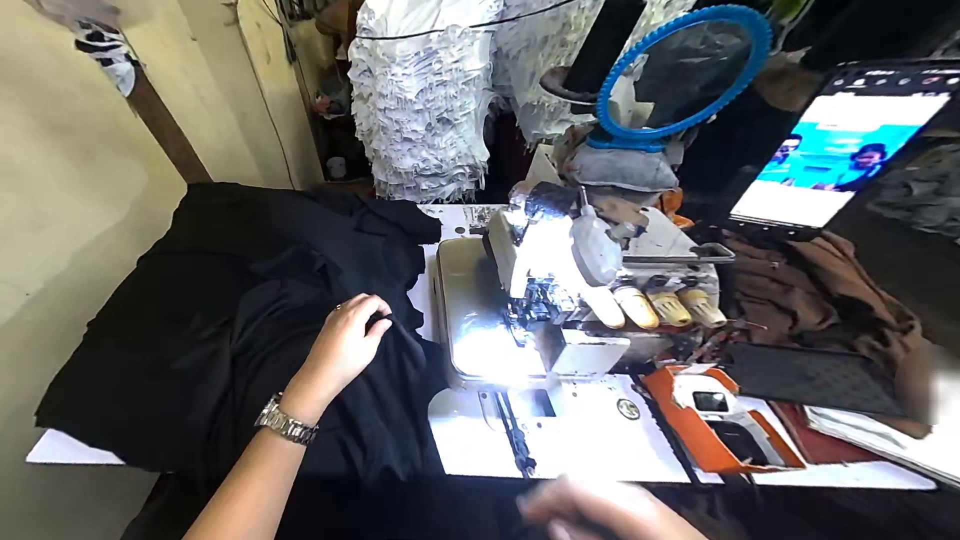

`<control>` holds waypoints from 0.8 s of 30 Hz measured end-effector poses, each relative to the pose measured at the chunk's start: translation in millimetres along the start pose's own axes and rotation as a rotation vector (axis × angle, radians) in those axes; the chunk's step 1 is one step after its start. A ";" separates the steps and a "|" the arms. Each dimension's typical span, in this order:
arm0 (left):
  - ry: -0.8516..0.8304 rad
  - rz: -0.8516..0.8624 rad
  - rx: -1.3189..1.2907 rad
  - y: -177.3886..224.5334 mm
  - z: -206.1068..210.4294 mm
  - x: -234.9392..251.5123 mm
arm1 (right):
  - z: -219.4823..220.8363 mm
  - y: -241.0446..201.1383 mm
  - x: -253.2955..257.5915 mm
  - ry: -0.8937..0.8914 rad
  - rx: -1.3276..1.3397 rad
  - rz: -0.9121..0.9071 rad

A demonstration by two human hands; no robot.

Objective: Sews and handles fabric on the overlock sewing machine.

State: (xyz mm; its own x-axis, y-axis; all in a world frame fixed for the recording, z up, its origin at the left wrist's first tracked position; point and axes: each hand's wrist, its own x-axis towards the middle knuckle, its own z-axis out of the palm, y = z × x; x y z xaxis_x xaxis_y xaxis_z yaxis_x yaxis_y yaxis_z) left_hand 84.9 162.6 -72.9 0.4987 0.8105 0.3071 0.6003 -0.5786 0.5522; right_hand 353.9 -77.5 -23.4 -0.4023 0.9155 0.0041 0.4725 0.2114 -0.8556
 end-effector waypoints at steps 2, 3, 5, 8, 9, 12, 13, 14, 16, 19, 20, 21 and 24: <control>-0.042 0.004 -0.182 11.6 -17.3 -1.1 | 26.9 1.1 49.9 0.271 -0.047 -0.010; -0.069 0.011 -0.235 17.3 -25.6 -1.7 | 41.4 4.6 74.6 0.386 -0.101 -0.034; -0.113 0.025 -0.304 26.3 -39.6 -2.5 | 61.2 8.8 117.9 0.503 -0.178 -0.033; -0.149 0.036 -0.341 30.2 -51.4 -5.3 | 66.9 8.9 159.3 0.561 -0.054 0.002; -0.145 0.036 -0.327 29.7 -52.6 -6.3 | 65.7 9.0 166.9 0.589 0.004 -0.006; -0.098 0.084 -0.273 25.1 -49.8 -9.6 | 56.2 5.1 170.3 0.563 0.229 0.026; -0.073 0.102 -0.268 23.7 -47.9 -10.3 | 54.2 5.3 168.6 0.547 0.319 0.029; -0.051 0.123 -0.276 22.8 -46.4 -10.5 | 53.5 5.7 166.4 0.532 0.396 0.028; -0.050 0.130 -0.360 26.1 -46.4 -9.3 | 56.9 6.7 162.6 0.536 0.478 -0.021; -0.104 0.046 -0.571 40.6 -46.7 -8.3 | 66.5 3.9 157.4 0.519 0.494 -0.185; -0.116 0.022 -0.598 44.8 -47.4 -8.6 | 70.5 2.9 157.8 0.551 0.433 -0.213; -0.117 0.002 -0.596 48.4 -48.5 -8.9 | 74.0 3.0 158.7 0.610 0.324 -0.208; -0.100 -0.025 -0.567 55.1 -53.4 -10.5 | 75.4 6.6 160.1 0.772 0.016 -0.141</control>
State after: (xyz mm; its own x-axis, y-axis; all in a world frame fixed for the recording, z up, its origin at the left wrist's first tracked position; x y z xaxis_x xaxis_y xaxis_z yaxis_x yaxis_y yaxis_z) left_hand 79.4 127.0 -4.3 0.5619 0.7949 0.2292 0.1975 -0.3979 0.8959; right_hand 233.5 44.7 -67.4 0.2043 0.8604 0.4669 0.4442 0.3435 -0.8274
